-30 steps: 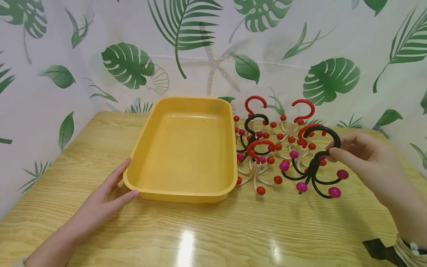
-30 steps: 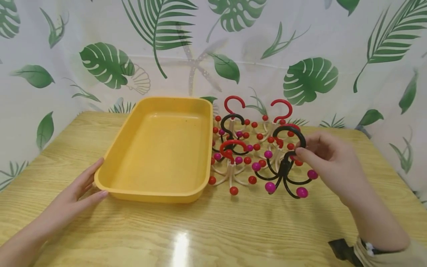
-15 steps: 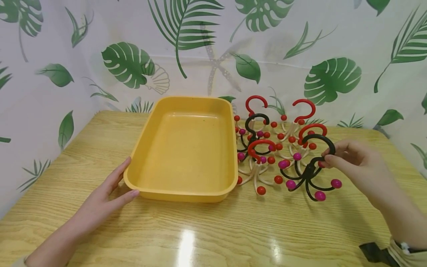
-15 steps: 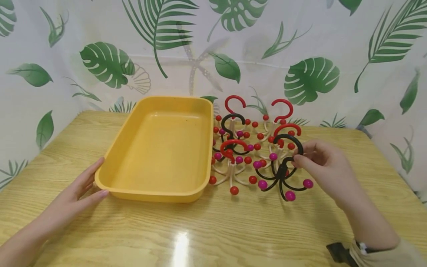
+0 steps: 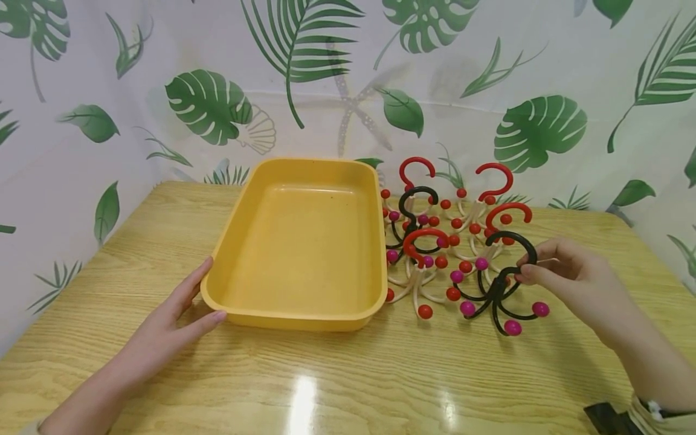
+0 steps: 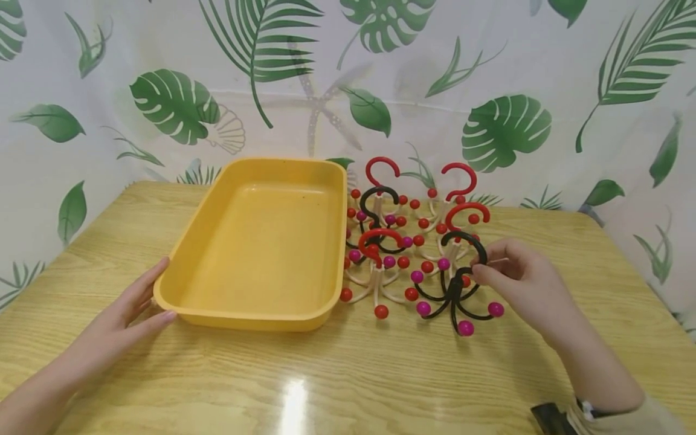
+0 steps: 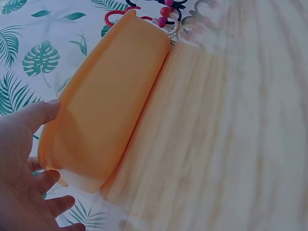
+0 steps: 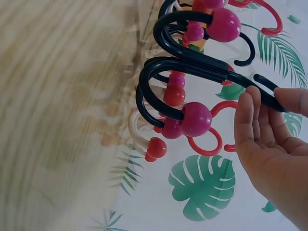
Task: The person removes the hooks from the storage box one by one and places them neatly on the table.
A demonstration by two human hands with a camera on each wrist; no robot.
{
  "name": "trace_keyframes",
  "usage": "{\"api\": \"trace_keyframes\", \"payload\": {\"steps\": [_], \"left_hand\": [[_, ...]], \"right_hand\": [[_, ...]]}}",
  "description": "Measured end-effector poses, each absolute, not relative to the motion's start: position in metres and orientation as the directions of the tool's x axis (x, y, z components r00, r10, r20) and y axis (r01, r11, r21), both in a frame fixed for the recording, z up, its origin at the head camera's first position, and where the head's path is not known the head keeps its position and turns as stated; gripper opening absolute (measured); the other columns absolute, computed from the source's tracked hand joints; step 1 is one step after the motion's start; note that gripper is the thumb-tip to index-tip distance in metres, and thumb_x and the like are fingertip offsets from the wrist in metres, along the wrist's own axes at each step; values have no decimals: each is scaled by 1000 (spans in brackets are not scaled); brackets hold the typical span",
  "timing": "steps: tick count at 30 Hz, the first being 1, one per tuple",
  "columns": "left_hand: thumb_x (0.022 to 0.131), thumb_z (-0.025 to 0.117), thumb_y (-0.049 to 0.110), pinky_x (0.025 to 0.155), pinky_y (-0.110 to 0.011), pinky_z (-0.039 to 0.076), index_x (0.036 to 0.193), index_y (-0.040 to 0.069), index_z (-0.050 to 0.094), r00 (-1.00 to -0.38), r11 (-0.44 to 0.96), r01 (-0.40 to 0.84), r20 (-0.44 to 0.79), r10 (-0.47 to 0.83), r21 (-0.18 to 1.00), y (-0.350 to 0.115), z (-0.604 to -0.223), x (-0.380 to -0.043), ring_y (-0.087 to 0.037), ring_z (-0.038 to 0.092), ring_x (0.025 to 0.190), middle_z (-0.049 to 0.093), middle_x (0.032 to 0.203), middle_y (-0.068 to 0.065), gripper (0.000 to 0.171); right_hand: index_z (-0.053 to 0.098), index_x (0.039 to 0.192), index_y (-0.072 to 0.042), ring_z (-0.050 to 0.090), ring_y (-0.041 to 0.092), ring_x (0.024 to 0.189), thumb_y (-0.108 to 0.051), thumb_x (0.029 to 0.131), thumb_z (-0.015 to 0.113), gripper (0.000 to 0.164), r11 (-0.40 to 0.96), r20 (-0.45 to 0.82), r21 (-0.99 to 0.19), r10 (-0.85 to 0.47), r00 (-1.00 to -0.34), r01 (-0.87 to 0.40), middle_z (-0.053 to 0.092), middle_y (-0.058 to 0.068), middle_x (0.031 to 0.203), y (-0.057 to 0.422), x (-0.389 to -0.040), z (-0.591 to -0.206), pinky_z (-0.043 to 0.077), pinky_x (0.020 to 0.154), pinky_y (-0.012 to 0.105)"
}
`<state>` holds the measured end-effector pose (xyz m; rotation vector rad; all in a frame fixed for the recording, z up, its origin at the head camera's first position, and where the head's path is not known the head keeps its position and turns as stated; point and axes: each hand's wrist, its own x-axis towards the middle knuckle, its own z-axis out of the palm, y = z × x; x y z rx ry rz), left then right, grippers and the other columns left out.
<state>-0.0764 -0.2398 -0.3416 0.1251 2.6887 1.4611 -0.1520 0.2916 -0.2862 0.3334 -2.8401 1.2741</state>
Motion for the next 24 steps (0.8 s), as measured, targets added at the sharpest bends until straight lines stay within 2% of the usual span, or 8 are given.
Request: {"api": "trace_keyframes", "payload": {"steps": [9,16,24], "left_hand": [[91,64,41,104,-70,14,149,48,12,-994,546,33,-31,107,837,-240,-342,-76,-38,14,142,10,159,-3,78],[91,64,40,104,-69,14,149,47,12,-993,543,31,-38,115,839,-241,-342,-75,-40,14,141,10,159,-5,79],[91,64,41,104,-68,18,150,46,13,-994,572,20,-46,102,820,-246,-341,-72,-43,14,140,13,158,-10,78]], "right_hand": [[57,108,-3,65,4,85,-17,95,61,19,646,85,-737,-205,-975,-200,70,-6,93,294,-151,-286,45,71,14],[57,109,-3,65,5,86,-18,96,60,20,660,87,-722,-215,-973,-210,71,-1,97,295,-150,-291,46,71,16],[58,111,-2,64,2,88,-11,95,60,18,636,120,-726,-257,-959,-262,66,-10,101,292,-150,-293,49,71,17]]}}
